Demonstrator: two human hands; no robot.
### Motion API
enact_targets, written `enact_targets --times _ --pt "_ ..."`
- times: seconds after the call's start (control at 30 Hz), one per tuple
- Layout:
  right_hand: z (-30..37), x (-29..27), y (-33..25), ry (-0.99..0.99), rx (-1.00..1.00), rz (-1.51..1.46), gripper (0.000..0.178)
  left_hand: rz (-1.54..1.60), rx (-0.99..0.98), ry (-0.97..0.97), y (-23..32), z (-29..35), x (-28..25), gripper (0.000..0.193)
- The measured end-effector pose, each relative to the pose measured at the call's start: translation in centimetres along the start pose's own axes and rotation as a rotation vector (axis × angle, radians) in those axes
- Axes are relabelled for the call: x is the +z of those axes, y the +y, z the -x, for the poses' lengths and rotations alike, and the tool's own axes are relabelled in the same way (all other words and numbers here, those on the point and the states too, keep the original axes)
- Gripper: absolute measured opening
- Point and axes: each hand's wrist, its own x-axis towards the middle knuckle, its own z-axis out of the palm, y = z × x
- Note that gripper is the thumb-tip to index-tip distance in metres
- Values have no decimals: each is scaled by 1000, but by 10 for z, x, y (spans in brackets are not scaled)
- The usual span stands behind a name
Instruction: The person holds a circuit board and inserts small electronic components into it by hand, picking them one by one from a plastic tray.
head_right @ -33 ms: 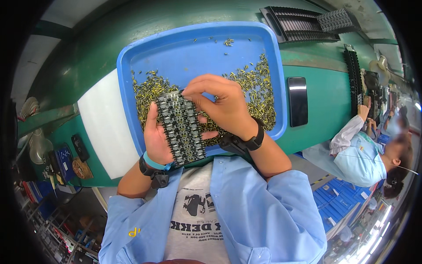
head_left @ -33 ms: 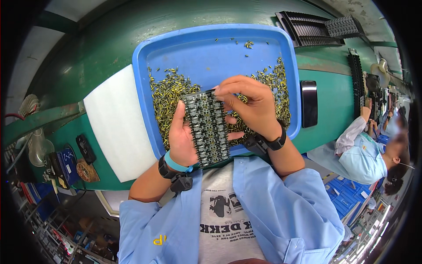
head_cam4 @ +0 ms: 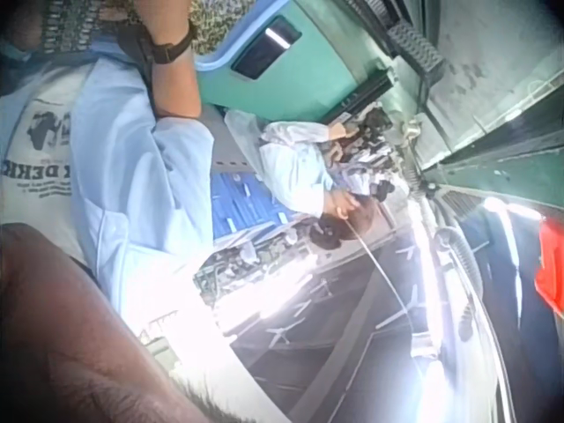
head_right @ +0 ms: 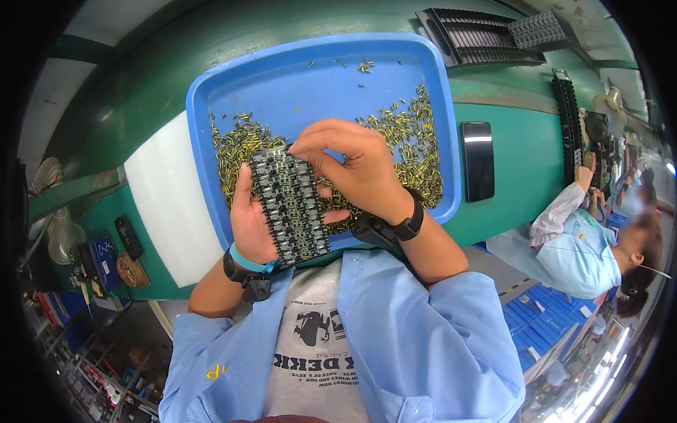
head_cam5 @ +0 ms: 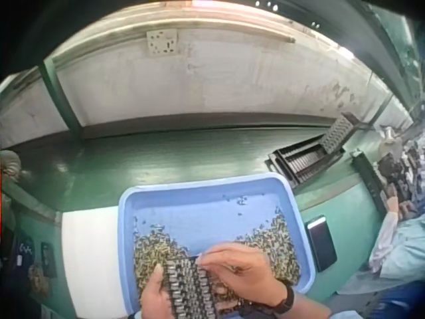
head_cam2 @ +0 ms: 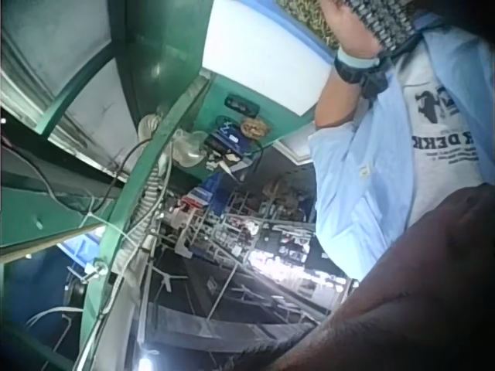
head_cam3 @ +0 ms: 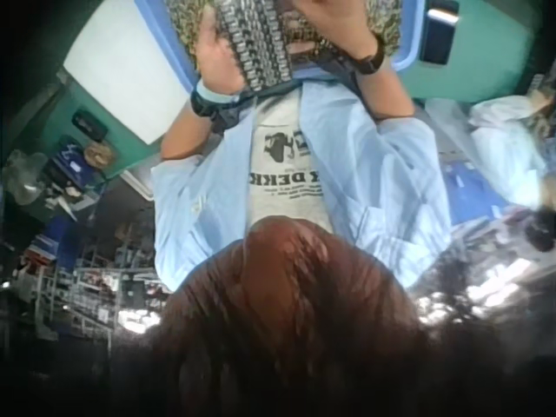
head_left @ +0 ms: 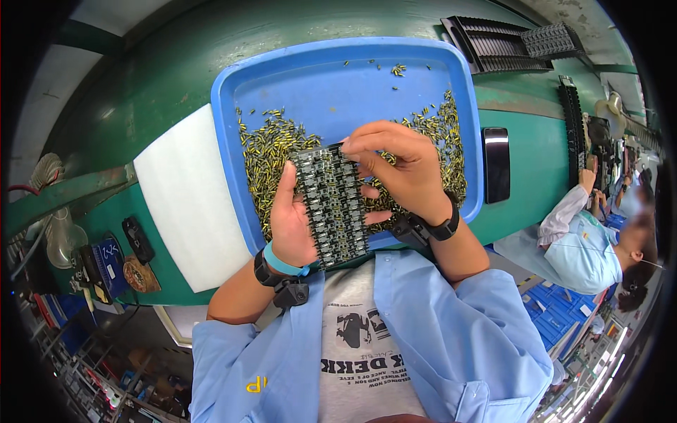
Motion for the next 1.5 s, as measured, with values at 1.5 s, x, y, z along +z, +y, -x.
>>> enact_targets --times 1.5 --pt "-1 -1 -10 9 -622 628 36 -23 -87 106 -3 4 15 78"
